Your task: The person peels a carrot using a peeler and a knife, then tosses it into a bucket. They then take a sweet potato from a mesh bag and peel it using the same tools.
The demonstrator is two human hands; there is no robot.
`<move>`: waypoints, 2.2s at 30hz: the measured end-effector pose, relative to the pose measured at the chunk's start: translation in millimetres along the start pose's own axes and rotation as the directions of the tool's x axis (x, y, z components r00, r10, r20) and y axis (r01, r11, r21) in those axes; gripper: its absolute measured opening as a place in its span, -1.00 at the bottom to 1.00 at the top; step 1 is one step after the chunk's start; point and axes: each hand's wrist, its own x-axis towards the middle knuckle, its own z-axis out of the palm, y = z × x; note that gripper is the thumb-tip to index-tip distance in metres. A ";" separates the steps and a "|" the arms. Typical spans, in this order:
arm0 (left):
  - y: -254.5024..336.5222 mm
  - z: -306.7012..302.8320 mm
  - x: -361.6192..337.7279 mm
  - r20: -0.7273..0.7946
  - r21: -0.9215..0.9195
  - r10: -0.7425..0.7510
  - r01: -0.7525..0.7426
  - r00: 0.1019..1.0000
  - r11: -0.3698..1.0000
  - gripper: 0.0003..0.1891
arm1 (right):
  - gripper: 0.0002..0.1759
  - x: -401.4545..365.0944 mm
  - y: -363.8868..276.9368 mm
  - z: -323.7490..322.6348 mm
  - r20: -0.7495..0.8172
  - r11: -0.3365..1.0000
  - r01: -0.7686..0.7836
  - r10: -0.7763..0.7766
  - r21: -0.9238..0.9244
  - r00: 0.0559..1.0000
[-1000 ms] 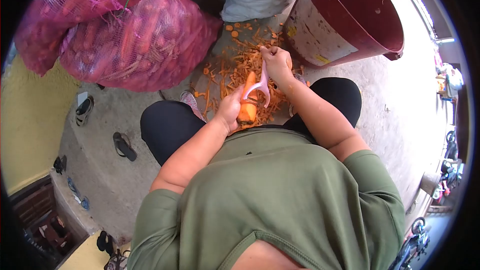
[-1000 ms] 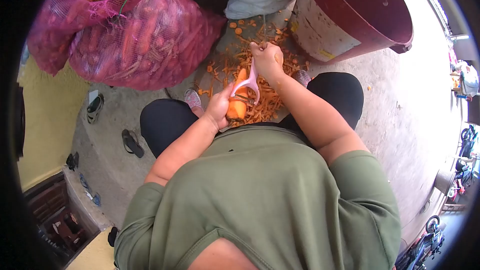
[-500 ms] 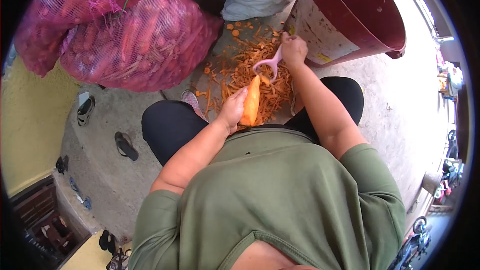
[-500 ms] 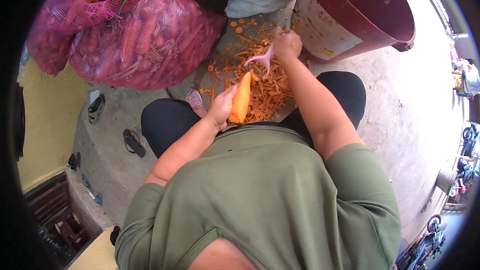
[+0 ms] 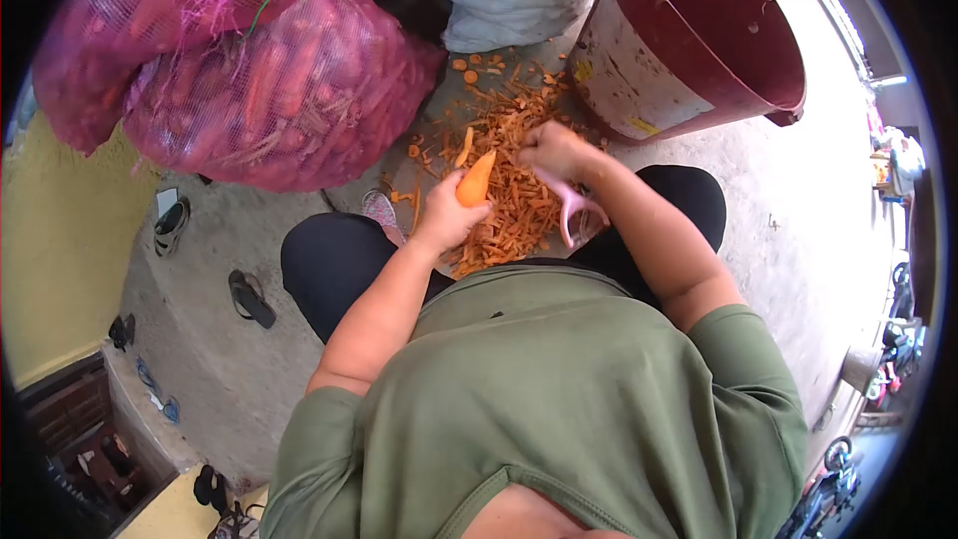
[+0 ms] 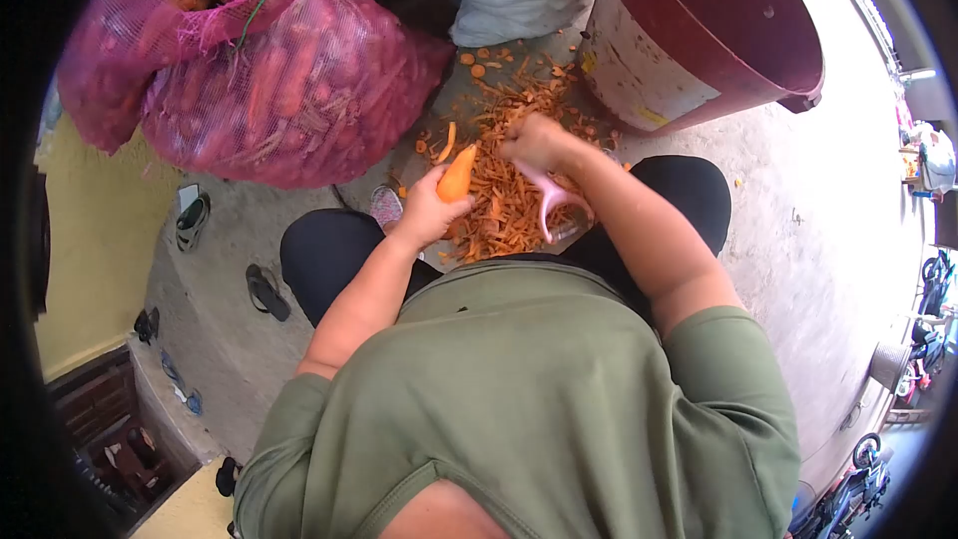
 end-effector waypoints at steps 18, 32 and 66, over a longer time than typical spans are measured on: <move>3.8 7.0 3.1 -0.053 0.326 0.085 -0.063 0.995 0.943 -0.53 | -0.76 3.1 -0.4 34.7 0.294 0.942 0.212 -0.131 -0.261 0.947; 36.8 9.1 3.6 -0.058 -0.811 0.203 -0.165 0.977 0.561 -0.49 | -0.67 1.1 14.8 47.8 0.241 0.818 -0.160 0.026 0.553 0.970; -4.8 10.1 16.1 -0.060 -0.139 -0.126 0.116 0.990 0.983 -0.64 | -0.61 -35.2 -27.3 18.4 0.046 0.979 0.001 0.009 -0.205 0.999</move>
